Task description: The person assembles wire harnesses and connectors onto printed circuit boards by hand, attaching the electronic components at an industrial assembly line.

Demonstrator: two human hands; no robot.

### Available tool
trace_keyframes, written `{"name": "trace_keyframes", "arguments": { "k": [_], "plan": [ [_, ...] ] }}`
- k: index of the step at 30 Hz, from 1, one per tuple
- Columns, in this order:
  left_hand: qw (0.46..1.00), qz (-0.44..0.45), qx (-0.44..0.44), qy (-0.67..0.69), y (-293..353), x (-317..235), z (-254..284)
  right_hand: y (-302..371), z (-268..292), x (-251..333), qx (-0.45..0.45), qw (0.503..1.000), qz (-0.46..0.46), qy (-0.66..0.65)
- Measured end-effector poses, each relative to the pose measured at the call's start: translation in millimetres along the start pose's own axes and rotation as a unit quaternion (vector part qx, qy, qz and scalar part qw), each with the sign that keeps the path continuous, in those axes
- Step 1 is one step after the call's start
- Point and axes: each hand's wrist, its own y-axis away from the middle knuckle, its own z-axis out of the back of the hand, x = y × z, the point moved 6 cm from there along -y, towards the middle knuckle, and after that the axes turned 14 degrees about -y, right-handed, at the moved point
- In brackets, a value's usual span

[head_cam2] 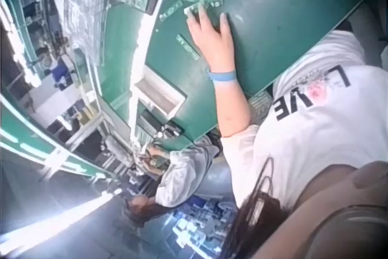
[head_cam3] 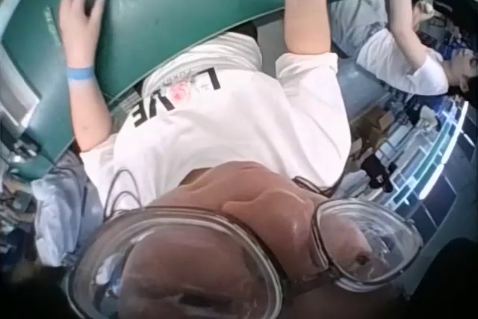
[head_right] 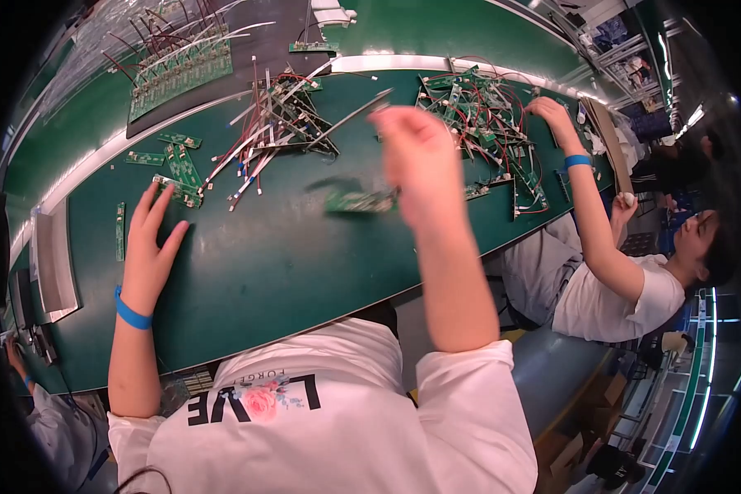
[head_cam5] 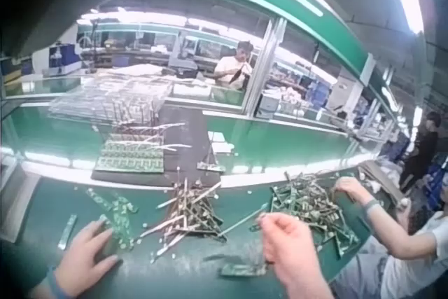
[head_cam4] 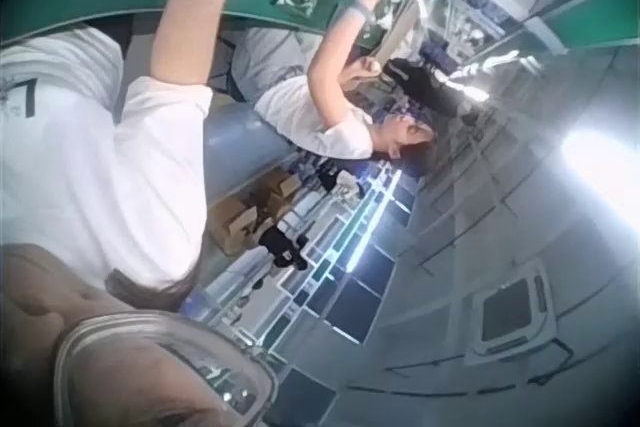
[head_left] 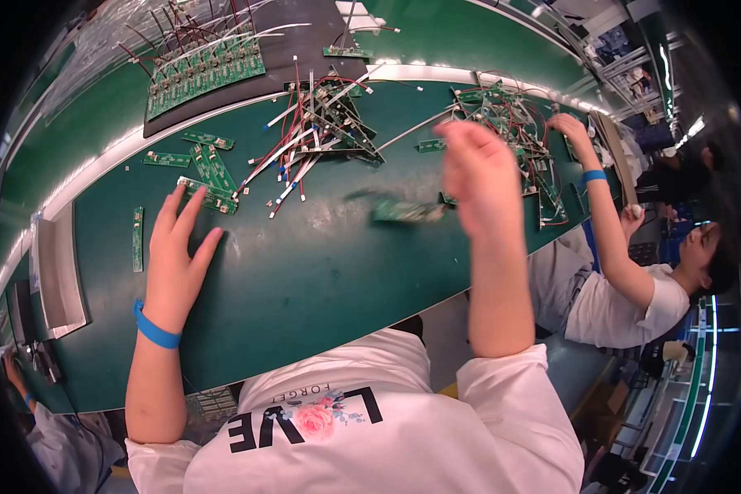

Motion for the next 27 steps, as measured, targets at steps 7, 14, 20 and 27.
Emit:
{"name": "trace_keyframes", "arguments": {
  "k": [7,14,20,27],
  "plan": [
    [0.993,-0.090,-0.062,-0.039,-1,-4,-5,-133,130,37,-0.058,0.986,-0.149,-0.044],
    [0.995,-0.065,-0.064,-0.047,0,-8,-8,-56,45,63,-0.159,0.628,0.352,0.675],
    [0.993,-0.077,-0.025,-0.084,5,1,-13,49,-129,-37,0.247,0.742,0.389,0.486],
    [0.992,-0.014,-0.016,0.126,0,9,-14,50,-151,-121,0.352,0.709,0.322,0.520]
  ]
}}
